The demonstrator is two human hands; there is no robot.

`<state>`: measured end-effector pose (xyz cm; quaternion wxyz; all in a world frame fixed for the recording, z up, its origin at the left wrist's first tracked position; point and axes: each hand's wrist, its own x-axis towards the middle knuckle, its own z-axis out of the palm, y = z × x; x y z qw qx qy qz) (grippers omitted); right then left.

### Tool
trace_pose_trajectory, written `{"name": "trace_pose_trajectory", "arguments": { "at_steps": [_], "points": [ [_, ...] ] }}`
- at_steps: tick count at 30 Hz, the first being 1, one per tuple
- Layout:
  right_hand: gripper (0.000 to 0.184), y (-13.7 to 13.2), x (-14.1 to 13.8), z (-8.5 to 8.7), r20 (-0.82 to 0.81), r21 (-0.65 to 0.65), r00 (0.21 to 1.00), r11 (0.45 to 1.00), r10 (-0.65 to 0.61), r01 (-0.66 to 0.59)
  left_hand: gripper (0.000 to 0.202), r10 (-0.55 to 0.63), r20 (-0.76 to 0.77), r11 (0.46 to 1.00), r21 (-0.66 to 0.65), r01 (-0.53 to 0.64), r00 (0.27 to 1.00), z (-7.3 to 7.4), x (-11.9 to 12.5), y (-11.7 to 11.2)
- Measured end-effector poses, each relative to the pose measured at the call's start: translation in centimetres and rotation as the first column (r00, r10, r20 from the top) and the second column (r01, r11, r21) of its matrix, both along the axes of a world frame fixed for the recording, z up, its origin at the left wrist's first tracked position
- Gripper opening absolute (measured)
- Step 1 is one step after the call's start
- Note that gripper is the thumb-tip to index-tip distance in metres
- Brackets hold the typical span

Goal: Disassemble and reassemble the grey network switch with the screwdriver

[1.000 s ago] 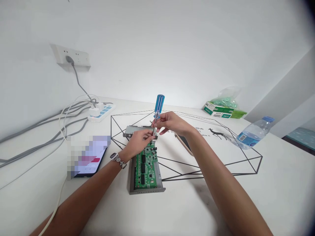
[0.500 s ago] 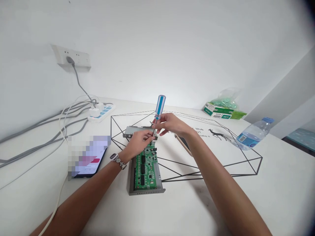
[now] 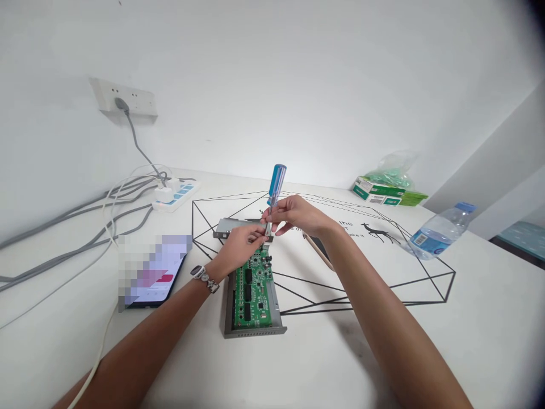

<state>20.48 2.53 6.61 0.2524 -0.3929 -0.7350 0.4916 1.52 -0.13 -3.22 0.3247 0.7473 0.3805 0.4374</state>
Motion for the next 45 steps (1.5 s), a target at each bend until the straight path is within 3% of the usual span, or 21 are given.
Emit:
{"name": "trace_pose_trajectory", "arguments": {
  "at_steps": [5, 13, 27, 34, 45],
  "points": [
    [0.017, 0.0, 0.0, 0.0, 0.003, -0.027, 1.0, 1.0, 0.009, -0.009, 0.023, 0.004, 0.001, 1.0, 0.002, -0.004, 1.0, 0.1, 0.1, 0.1],
    [0.025, 0.4, -0.3, -0.6, -0.014, -0.002, 0.995, 0.996, -0.095, 0.094, 0.021, 0.028, -0.003, 1.0, 0.006, -0.028, 1.0, -0.1, 0.0, 0.0],
    [0.016, -0.3, -0.1, 0.1, -0.022, -0.08, 0.999, 0.996, 0.03, -0.031, 0.022, 0.0, 0.004, 1.0, 0.014, 0.0, 1.0, 0.0, 0.0, 0.0],
    [0.028, -0.4, -0.7, 0.0, -0.002, -0.04, 0.991, 0.99, -0.133, 0.133, 0.02, 0.039, -0.018, 0.999, -0.003, -0.04, 0.999, 0.1, -0.1, 0.0],
    [0.014, -0.2, -0.1, 0.0, -0.018, -0.043, 1.0, 0.999, -0.022, 0.021, 0.021, 0.02, -0.003, 1.0, 0.011, -0.02, 1.0, -0.2, -0.1, 0.2]
  ]
}}
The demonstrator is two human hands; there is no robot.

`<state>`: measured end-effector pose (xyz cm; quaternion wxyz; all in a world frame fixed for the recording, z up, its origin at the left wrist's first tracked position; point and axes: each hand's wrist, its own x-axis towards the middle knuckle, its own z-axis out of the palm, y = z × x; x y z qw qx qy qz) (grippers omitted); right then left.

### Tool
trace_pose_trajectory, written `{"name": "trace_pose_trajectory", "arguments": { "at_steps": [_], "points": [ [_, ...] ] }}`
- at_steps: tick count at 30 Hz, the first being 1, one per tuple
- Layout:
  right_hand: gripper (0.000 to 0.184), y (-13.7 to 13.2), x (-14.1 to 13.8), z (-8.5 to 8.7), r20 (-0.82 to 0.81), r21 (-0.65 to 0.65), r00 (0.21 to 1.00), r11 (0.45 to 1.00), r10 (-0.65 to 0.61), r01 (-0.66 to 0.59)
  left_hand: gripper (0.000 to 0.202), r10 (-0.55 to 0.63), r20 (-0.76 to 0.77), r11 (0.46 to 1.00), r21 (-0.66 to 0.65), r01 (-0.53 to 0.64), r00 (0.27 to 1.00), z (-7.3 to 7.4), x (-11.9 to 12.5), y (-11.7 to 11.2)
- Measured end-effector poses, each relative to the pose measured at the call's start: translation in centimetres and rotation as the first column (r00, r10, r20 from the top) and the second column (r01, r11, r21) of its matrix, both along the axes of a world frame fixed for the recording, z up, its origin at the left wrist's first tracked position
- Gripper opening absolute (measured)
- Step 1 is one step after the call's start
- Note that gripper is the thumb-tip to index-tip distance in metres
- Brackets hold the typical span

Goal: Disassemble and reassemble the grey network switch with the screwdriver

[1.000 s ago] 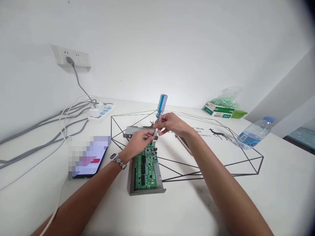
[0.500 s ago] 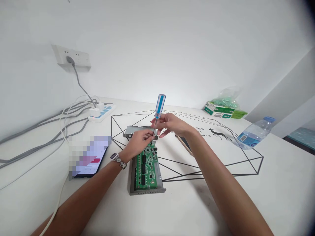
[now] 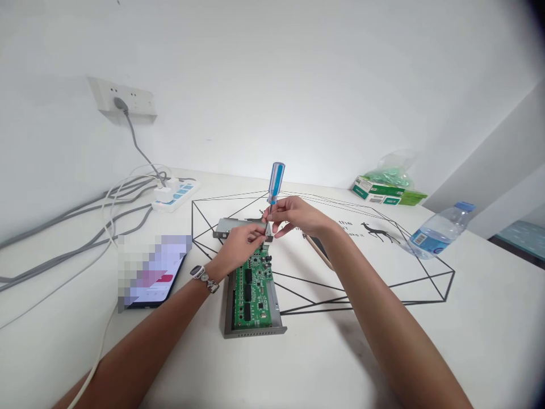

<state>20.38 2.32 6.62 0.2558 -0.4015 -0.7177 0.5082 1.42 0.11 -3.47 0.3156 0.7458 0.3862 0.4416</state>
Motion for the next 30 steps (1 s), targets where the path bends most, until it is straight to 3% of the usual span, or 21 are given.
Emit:
{"name": "trace_pose_trajectory", "arguments": {
  "at_steps": [12, 22, 26, 30],
  "points": [
    [0.027, 0.3, -0.39, -0.49, 0.011, 0.015, 0.997, 0.997, -0.08, 0.079, 0.019, 0.013, 0.005, 1.0, -0.023, -0.013, 1.0, 0.25, 0.14, -0.15],
    [0.014, 0.39, 0.07, -0.39, -0.017, -0.016, 1.0, 1.0, 0.009, -0.009, 0.02, -0.014, 0.016, 1.0, -0.005, 0.014, 1.0, -0.03, 0.08, -0.12],
    [0.017, -0.1, -0.19, -0.08, -0.018, -0.036, 0.999, 0.998, 0.049, -0.05, 0.019, -0.014, 0.008, 1.0, 0.007, 0.014, 1.0, 0.02, 0.03, -0.19],
    [0.02, -0.2, -0.52, -0.19, 0.011, 0.033, 0.999, 0.999, -0.043, 0.042, 0.017, 0.012, -0.021, 1.0, 0.003, -0.012, 1.0, 0.17, 0.02, -0.17]
  ]
}}
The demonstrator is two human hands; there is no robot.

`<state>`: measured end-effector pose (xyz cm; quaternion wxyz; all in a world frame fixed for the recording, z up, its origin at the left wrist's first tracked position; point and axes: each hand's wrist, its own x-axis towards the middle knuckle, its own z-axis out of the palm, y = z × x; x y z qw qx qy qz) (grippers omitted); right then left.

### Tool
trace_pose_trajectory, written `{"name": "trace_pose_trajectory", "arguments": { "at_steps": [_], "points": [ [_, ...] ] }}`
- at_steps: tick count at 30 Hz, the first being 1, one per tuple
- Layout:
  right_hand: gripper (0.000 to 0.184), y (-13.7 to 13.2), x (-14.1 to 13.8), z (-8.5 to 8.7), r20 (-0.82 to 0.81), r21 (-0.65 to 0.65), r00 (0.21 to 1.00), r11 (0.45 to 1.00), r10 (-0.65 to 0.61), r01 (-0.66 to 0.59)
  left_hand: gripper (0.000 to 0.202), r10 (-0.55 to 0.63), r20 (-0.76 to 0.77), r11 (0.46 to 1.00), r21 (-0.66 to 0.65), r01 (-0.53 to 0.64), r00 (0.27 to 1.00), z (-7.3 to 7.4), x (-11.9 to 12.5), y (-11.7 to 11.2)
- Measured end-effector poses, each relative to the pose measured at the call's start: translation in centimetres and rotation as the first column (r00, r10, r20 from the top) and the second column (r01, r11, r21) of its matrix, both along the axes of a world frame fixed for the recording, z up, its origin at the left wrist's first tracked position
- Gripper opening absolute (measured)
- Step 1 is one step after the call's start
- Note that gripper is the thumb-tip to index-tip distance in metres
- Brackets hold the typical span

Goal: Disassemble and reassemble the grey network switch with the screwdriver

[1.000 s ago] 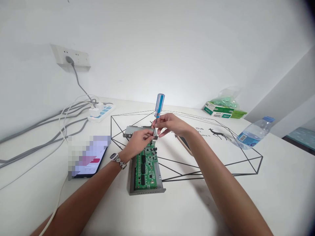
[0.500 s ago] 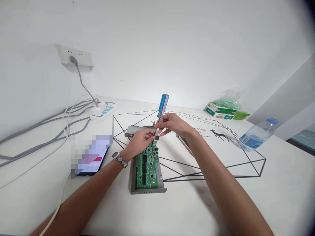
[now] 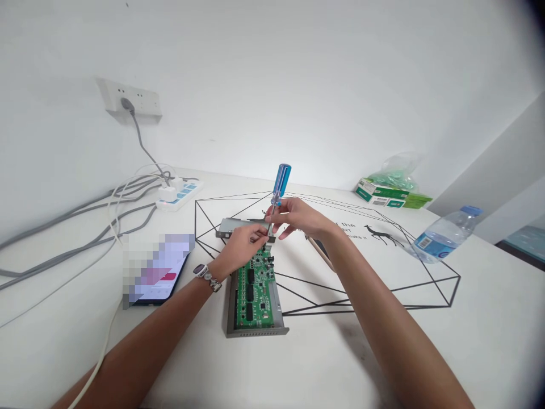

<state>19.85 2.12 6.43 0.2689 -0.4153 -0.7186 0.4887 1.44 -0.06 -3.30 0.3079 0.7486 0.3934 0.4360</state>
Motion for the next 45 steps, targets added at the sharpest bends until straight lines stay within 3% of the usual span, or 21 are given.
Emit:
{"name": "trace_pose_trajectory", "arguments": {
  "at_steps": [3, 8, 13, 16, 22, 29, 33, 39, 45],
  "points": [
    [0.027, 0.2, -0.1, -0.2, 0.004, 0.032, 0.999, 0.998, -0.052, 0.052, 0.017, 0.015, -0.01, 1.0, -0.003, -0.015, 1.0, 0.1, 0.0, 0.0],
    [0.023, 0.5, 0.4, -0.2, 0.025, 0.069, 1.0, 0.998, -0.006, 0.004, 0.019, 0.012, -0.014, 1.0, -0.009, -0.012, 1.0, 0.0, -0.1, 0.1],
    [0.011, 0.3, 0.5, 0.2, 0.028, -0.004, 0.998, 0.998, 0.056, -0.056, 0.018, 0.004, -0.014, 1.0, -0.002, -0.004, 1.0, -0.1, -0.1, 0.1],
    [0.014, 0.1, 0.4, 0.3, 0.029, -0.01, 0.998, 0.998, 0.064, -0.063, 0.018, -0.003, -0.022, 1.0, 0.007, 0.004, 1.0, 0.0, 0.0, 0.0],
    [0.022, 0.4, 0.1, -0.5, 0.068, 0.087, 0.996, 0.994, -0.065, 0.059, 0.015, 0.021, -0.022, 1.0, -0.006, -0.022, 1.0, 0.3, 0.0, -0.1],
    [0.015, 0.7, 0.2, -0.6, 0.016, 0.12, 0.998, 0.991, -0.066, 0.064, 0.017, 0.042, -0.066, 0.999, 0.016, -0.041, 0.997, 0.5, -0.6, 0.2],
    [0.018, 0.5, 0.4, 0.1, -0.067, 0.146, 0.991, 0.981, -0.118, 0.127, 0.019, 0.032, -0.137, 0.999, 0.005, -0.032, 0.99, 1.2, -2.0, 0.6],
    [0.023, 0.3, 0.1, 0.6, -0.247, 0.152, 0.945, 0.955, -0.214, 0.256, 0.03, -0.054, -0.199, 0.991, -0.128, 0.029, 0.978, 2.1, -3.8, 1.0],
    [0.022, 0.7, -0.3, 0.1, -0.304, 0.168, 0.922, 0.94, -0.238, 0.298, 0.023, -0.04, -0.213, 0.996, -0.09, 0.021, 0.976, 2.2, -3.7, 0.8]
  ]
}}
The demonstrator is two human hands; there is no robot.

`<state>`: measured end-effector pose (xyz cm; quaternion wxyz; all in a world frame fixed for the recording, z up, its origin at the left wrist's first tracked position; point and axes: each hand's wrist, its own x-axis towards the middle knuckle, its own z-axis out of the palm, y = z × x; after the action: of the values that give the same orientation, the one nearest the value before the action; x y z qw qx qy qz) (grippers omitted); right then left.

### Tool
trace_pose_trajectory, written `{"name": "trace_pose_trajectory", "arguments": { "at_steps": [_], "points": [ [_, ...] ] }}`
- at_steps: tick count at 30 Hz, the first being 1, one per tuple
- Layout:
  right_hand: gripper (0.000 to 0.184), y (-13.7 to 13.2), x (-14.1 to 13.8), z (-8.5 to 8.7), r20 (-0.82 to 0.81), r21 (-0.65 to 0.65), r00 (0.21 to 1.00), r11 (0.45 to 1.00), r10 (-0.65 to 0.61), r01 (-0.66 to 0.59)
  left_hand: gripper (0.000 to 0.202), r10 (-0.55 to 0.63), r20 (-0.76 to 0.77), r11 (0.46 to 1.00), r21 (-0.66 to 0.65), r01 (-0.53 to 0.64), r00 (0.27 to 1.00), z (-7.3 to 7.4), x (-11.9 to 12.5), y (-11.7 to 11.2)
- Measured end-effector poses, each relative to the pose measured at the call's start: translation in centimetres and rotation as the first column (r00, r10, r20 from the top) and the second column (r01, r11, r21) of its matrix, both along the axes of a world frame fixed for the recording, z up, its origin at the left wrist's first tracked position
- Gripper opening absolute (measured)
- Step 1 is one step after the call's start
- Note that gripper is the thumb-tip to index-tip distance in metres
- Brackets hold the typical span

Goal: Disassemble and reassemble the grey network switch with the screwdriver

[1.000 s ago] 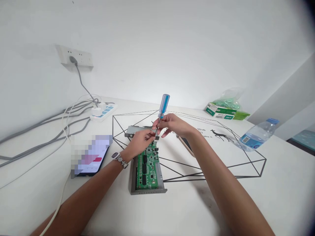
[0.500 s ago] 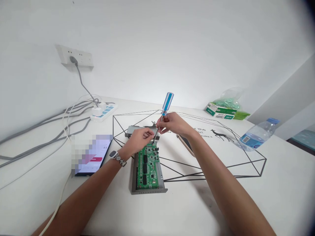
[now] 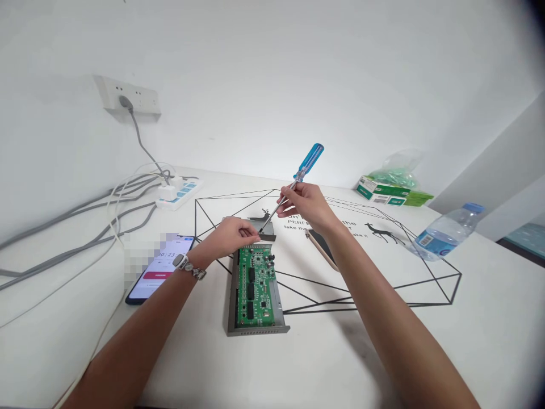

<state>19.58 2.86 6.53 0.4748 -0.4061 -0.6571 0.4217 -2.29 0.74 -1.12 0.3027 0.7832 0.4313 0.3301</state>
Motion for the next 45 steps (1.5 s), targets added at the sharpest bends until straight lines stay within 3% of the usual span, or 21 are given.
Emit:
{"name": "trace_pose_trajectory", "arguments": {
  "at_steps": [8, 13, 19, 27, 32, 37, 39, 42, 45],
  "points": [
    [0.024, -0.2, -0.1, 0.0, -0.018, 0.009, 1.0, 1.0, -0.006, 0.006, 0.024, 0.059, 0.031, 0.996, 0.061, -0.061, 0.998, 0.0, 0.1, -0.1],
    [0.026, -0.4, -0.7, 0.1, -0.068, 0.041, 0.997, 0.998, -0.048, 0.051, 0.025, 0.113, 0.046, 0.988, 0.099, -0.117, 0.993, 0.9, -0.1, -0.4],
    [0.028, -0.6, -1.7, -0.2, -0.094, 0.042, 0.991, 0.994, -0.095, 0.1, 0.027, 0.118, 0.071, 0.993, 0.023, -0.12, 0.99, 2.1, -1.3, -0.4],
    [0.027, -0.4, -1.2, -0.1, -0.104, 0.039, 0.984, 0.988, -0.146, 0.151, 0.012, 0.064, -0.305, 0.974, -0.188, -0.126, 0.95, 2.3, -4.4, -0.8],
    [0.027, -0.7, -1.8, -0.3, -0.043, 0.015, 0.993, 0.994, -0.108, 0.109, 0.011, 0.098, -0.411, 0.944, -0.251, -0.216, 0.906, 1.5, -6.1, -0.5],
    [0.029, -1.0, -2.6, -1.1, 0.043, 0.031, 0.999, 0.999, -0.006, 0.005, 0.012, 0.1, -0.398, 0.941, -0.261, -0.217, 0.912, 1.8, -5.2, -0.6],
    [0.03, -1.1, -2.8, -1.4, 0.108, 0.062, 0.994, 0.998, 0.021, -0.028, 0.027, 0.046, -0.315, 0.905, -0.388, -0.173, 0.948, 2.3, -4.3, -1.2],
    [0.027, -1.4, -3.1, -1.8, 0.221, 0.092, 0.975, 0.994, 0.036, -0.057, 0.066, -0.015, -0.131, 0.73, -0.679, -0.079, 0.991, 2.5, -3.1, -1.9],
    [0.019, -2.0, -3.6, -1.8, 0.294, 0.119, 0.955, 0.989, 0.048, -0.086, 0.071, -0.041, -0.084, 0.671, -0.741, -0.035, 0.996, 1.8, -2.8, -1.8]
  ]
}}
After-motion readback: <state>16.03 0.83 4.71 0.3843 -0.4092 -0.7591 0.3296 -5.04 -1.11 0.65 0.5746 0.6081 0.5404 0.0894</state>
